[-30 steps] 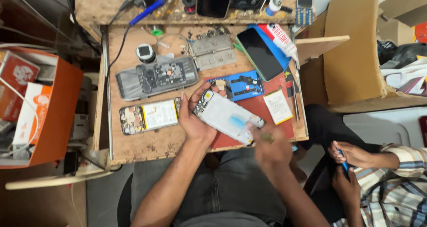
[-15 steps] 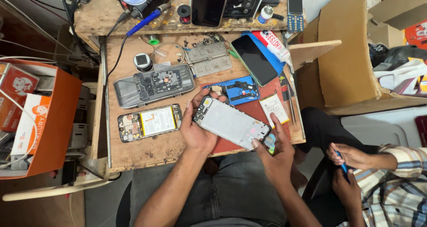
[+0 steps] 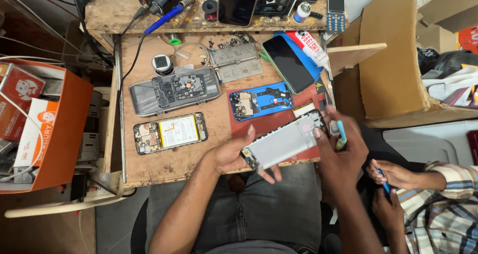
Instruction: The person uses a metal tool to pry open a smartphone casing, then wipes the interior with a toothbrush. They apply adhesive along the edge of the phone frame using a tube.
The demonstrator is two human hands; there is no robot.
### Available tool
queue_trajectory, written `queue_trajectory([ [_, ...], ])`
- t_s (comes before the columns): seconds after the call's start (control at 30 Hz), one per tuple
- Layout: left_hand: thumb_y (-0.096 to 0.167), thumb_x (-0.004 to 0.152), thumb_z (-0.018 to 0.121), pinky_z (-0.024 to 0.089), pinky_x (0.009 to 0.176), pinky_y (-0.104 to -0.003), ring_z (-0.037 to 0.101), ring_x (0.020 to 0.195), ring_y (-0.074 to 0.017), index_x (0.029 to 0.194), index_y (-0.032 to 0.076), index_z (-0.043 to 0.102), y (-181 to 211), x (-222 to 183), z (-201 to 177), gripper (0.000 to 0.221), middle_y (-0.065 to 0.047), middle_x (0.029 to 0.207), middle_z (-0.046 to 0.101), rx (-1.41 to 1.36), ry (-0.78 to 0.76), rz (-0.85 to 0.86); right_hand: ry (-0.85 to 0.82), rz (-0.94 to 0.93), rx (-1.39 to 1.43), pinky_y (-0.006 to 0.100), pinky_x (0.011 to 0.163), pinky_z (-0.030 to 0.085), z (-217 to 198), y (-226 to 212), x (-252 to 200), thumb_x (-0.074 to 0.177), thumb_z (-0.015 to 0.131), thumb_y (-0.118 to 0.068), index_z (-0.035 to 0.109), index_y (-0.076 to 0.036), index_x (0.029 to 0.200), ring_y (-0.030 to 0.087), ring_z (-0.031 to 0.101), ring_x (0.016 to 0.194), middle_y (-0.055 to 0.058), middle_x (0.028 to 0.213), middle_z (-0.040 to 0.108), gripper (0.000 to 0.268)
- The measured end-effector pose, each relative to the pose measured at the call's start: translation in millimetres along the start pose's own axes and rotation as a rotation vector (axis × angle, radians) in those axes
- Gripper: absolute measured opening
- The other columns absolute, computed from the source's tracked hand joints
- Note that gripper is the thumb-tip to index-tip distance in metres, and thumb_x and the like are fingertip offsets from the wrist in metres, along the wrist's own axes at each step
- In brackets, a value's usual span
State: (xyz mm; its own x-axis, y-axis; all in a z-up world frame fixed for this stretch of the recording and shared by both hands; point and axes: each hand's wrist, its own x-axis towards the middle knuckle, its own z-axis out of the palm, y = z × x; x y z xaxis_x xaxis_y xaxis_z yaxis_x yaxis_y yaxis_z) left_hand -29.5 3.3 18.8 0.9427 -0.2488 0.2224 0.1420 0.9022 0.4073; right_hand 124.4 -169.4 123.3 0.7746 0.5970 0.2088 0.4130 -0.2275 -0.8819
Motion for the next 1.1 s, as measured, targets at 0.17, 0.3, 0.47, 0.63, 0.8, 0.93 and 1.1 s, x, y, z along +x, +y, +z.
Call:
queue_trajectory([
  [0.17, 0.057, 0.106, 0.044, 0.045, 0.111, -0.058, 0.054, 0.133, -0.0459, 0.161, 0.001, 0.031, 1.3, 11.1, 1.3, 0.080, -0.026, 0.157, 0.046, 0.042, 0.176, 0.250, -0.046, -0.403, -0.159, 0.030, 0.099, 0.048, 20.6, 2.9, -26.6, 0.096, 0.062, 0.002, 0.059, -0.007, 0.133, 0.021, 0.058, 0.108, 0.008, 0.121, 0.055, 0.038],
  [0.3, 0.046, 0.109, 0.050, 0.040, 0.125, -0.055, 0.051, 0.145, -0.0417, 0.164, -0.003, 0.033, 3.3, 15.8, 5.5, 0.075, -0.030, 0.157, 0.049, 0.074, 0.101, 0.427, -0.221, -0.202, -0.265, 0.029, 0.075, 0.052, 27.1, 8.8, -45.3, 0.073, 0.079, 0.000, 0.069, -0.009, 0.128, 0.020, 0.062, 0.082, 0.007, 0.102, 0.063, 0.056],
  [0.47, 0.053, 0.108, 0.037, 0.046, 0.116, -0.056, 0.053, 0.139, -0.0433, 0.162, -0.002, 0.031, 7.8, 17.8, 8.6, 0.078, -0.027, 0.155, 0.049, 0.020, 0.215, 0.355, -0.285, -0.249, -0.228, 0.029, 0.071, 0.054, 27.2, 2.6, -34.8, 0.072, 0.086, -0.005, 0.074, -0.011, 0.115, 0.015, 0.067, 0.080, 0.004, 0.090, 0.065, 0.045],
  [0.63, 0.075, 0.097, 0.023, 0.059, 0.084, -0.060, 0.060, 0.123, -0.0445, 0.160, 0.002, 0.032, 0.1, 15.9, 1.7, 0.096, -0.027, 0.146, 0.053, 0.037, 0.442, 0.161, -0.147, -0.450, -0.493, 0.031, 0.069, 0.050, 21.8, -3.0, -13.1, 0.078, 0.081, 0.001, 0.078, -0.018, 0.112, 0.019, 0.062, 0.080, 0.003, 0.092, 0.066, 0.039],
  [0.8, 0.083, 0.095, 0.018, 0.061, 0.079, -0.062, 0.066, 0.113, -0.0521, 0.158, -0.006, 0.034, -4.9, 9.6, -3.9, 0.111, -0.035, 0.138, 0.057, -0.090, 0.296, 0.057, -0.369, -0.673, -0.554, 0.039, 0.082, 0.046, 19.1, -3.2, -2.4, 0.071, 0.077, -0.007, 0.078, -0.020, 0.111, 0.024, 0.061, 0.094, 0.003, 0.101, 0.063, 0.042],
  [0.93, 0.084, 0.093, 0.019, 0.061, 0.079, -0.063, 0.065, 0.113, -0.0521, 0.158, -0.005, 0.035, -8.1, 8.5, -7.1, 0.110, -0.031, 0.139, 0.058, -0.146, 0.279, 0.037, -0.353, -0.714, -0.592, 0.042, 0.087, 0.045, 24.3, -2.2, -3.0, 0.069, 0.075, -0.010, 0.078, -0.023, 0.112, 0.027, 0.059, 0.099, 0.005, 0.107, 0.061, 0.045],
  [1.1, 0.085, 0.093, 0.021, 0.060, 0.080, -0.060, 0.064, 0.116, -0.0537, 0.160, -0.002, 0.033, -8.4, 5.7, -8.3, 0.110, -0.035, 0.141, 0.056, -0.136, 0.199, 0.036, -0.259, -0.700, -0.634, 0.041, 0.085, 0.044, 24.2, -1.2, 0.4, 0.075, 0.075, -0.004, 0.079, -0.025, 0.115, 0.026, 0.057, 0.098, 0.005, 0.108, 0.061, 0.045],
])
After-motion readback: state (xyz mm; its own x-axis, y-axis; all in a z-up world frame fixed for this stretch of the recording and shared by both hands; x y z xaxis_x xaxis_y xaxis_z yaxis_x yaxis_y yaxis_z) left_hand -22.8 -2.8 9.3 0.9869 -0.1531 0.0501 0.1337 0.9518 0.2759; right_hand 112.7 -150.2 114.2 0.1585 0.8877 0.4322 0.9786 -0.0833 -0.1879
